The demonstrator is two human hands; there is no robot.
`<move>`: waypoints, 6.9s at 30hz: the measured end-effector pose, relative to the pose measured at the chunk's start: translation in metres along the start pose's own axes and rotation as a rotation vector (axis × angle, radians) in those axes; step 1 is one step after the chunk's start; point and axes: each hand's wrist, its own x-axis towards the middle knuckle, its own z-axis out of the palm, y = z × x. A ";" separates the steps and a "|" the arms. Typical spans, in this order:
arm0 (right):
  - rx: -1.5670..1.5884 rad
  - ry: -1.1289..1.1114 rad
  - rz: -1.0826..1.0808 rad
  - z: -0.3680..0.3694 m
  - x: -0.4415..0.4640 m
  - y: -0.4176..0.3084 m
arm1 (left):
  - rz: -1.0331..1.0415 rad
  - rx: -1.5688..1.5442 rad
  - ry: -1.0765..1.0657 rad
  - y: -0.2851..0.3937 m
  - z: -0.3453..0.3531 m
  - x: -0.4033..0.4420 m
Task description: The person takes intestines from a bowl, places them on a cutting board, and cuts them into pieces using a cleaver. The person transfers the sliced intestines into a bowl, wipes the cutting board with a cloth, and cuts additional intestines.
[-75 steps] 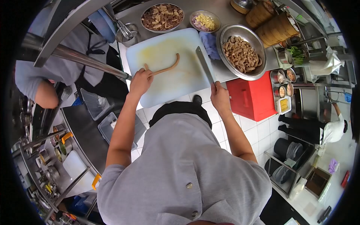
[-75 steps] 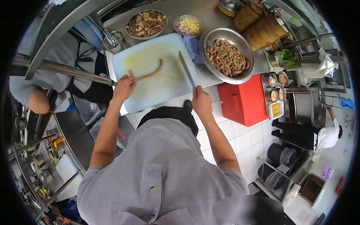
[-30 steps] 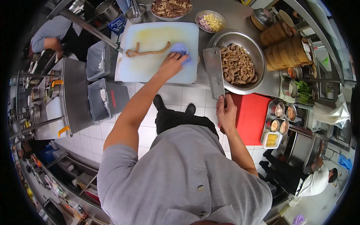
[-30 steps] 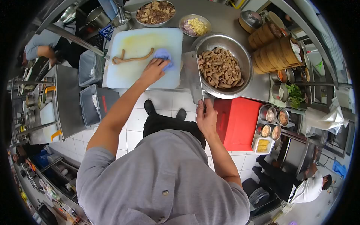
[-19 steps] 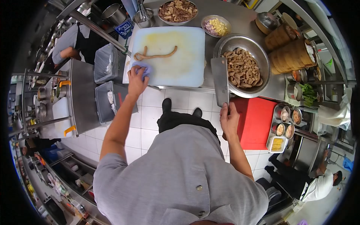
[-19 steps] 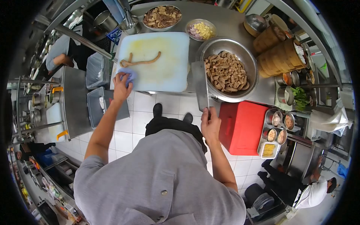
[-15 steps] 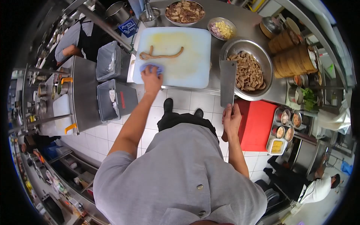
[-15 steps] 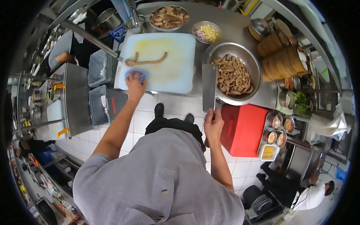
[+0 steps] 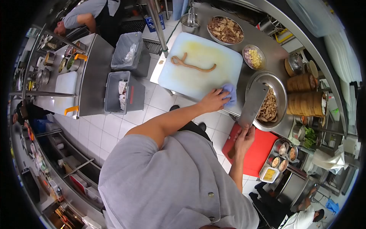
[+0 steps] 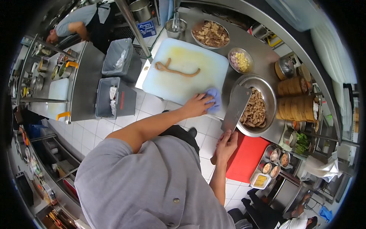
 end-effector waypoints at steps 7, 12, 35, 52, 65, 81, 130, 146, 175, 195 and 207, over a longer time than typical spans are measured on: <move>-0.006 -0.013 -0.026 0.019 0.003 -0.002 | -0.358 0.015 0.181 -0.106 -0.083 -0.116; -0.081 -0.002 -0.093 0.011 0.021 0.050 | -0.863 -0.062 0.568 -0.207 -0.144 -0.140; -0.046 -0.068 -0.177 0.020 0.036 -0.006 | -0.703 -0.466 0.023 -0.103 -0.167 -0.112; 0.007 0.317 0.022 -0.081 -0.041 0.023 | -0.455 0.192 -0.076 -0.075 0.049 0.164; 0.017 0.305 0.012 -0.073 -0.024 0.010 | -0.175 -0.391 -0.007 -0.069 0.051 0.189; 0.027 0.250 0.012 -0.061 -0.035 0.011 | 0.143 0.238 -0.262 0.060 0.056 0.059; -0.824 -0.028 -0.038 0.133 -0.009 -0.012 | -0.078 -0.221 -0.193 -0.187 -0.067 -0.018; -0.765 -0.022 -0.062 0.131 0.003 -0.003 | -0.146 -0.205 -0.149 -0.201 -0.081 -0.030; -0.838 -0.050 0.025 0.156 0.000 -0.013 | -0.128 -0.089 -0.130 -0.226 -0.096 -0.045; -0.973 -0.156 -0.002 0.180 -0.012 0.009 | -0.115 -0.072 -0.113 -0.224 -0.099 -0.044; -0.899 -0.111 -0.061 0.186 -0.022 -0.017 | -0.115 -0.107 -0.095 -0.226 -0.097 -0.045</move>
